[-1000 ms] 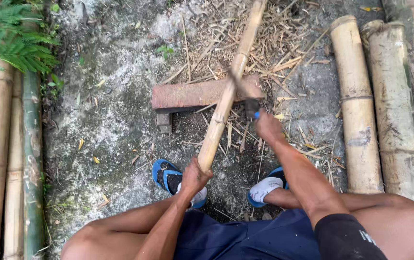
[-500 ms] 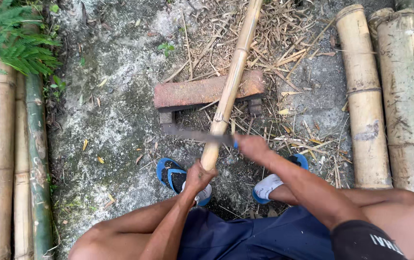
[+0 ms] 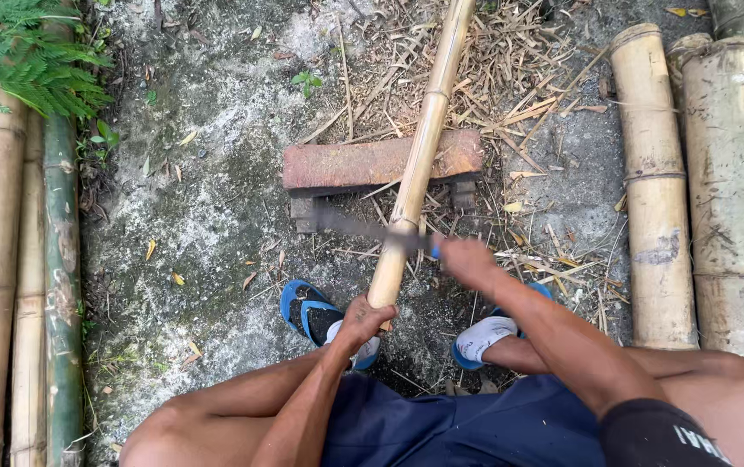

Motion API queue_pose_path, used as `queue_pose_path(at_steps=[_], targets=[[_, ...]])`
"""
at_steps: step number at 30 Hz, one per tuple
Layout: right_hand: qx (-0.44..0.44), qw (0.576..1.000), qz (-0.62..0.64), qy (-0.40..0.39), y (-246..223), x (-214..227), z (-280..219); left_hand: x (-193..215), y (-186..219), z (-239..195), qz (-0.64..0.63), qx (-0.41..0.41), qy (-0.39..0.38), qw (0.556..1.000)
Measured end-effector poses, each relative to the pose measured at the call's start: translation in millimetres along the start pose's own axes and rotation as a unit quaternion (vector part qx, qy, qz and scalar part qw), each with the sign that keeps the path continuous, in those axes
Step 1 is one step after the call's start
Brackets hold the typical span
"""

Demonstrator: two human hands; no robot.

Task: The person sits on the ground and uses a machete to shave the outer layer off a bamboo pole resting on a brick. The person repeatedly strikes the bamboo to remove thin strips, rotating the pole to work on different sides.

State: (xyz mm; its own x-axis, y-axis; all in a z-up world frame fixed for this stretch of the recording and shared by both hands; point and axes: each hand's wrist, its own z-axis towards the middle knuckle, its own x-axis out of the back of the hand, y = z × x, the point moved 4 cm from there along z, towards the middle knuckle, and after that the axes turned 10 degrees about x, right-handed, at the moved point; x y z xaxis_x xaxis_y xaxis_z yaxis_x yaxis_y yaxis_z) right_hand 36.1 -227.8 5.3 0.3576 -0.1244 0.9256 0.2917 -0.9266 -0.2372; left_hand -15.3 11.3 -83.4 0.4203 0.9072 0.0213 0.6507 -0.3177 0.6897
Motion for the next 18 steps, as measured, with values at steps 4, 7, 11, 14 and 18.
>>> queue_pose_path(at_steps=[4, 7, 11, 14, 18], targets=[[-0.229, 0.951, 0.197, 0.062, 82, 51, 26, 7, 11, -1, -0.003, 0.03, -0.009, 0.999], [-0.13, 0.989, 0.06, 0.025, 62, 36, 17, 9, 7, 5, -0.028, 0.064, -0.037, 0.997], [0.029, 0.999, 0.002, -0.027, -13, -18, -3, 10, -5, 21, -0.061, 0.077, -0.062, 0.993], [0.051, 0.998, -0.006, -0.028, -10, -23, 0, 7, -18, 19, -0.085, 0.066, -0.115, 0.988], [-0.197, 0.968, 0.15, 0.03, 78, 29, 30, 6, -6, 11, -0.09, 0.098, -0.077, 0.988]])
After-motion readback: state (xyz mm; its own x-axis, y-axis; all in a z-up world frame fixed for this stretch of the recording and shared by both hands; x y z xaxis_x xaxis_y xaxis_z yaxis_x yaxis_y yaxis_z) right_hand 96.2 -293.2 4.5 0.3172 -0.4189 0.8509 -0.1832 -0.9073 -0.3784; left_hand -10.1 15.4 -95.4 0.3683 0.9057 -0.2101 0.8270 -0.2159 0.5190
